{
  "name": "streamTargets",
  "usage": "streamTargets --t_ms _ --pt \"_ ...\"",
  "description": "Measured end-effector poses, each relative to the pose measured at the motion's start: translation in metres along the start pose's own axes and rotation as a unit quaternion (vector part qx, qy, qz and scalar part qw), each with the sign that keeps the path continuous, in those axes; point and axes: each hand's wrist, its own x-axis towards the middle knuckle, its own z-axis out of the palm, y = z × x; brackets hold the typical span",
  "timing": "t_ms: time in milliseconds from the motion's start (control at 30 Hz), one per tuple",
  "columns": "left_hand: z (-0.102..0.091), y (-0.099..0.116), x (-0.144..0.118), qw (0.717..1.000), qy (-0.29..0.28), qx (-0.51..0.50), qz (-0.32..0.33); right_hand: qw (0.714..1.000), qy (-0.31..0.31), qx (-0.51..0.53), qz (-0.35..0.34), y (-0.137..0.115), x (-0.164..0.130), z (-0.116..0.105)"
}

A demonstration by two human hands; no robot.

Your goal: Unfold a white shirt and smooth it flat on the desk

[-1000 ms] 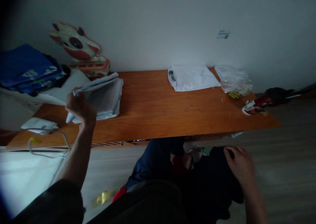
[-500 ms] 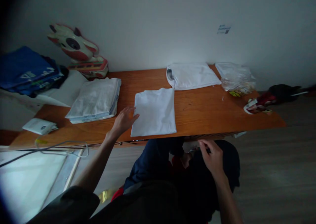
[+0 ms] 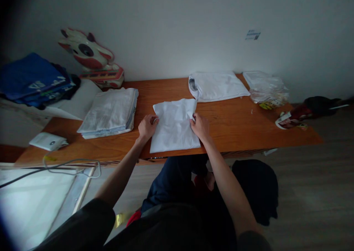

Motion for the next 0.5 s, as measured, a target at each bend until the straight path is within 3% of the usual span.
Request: streamTargets --t_ms 333,500 --pt "0.007 -0.012 0.004 0.972 0.044 -0.232 -0.01 0.997 0.035 0.06 0.019 0.006 -0.007 0.007" --pt "0.005 -0.008 0.002 0.967 0.005 -0.253 0.016 0.994 0.038 0.104 0.007 0.006 -0.007 0.006"
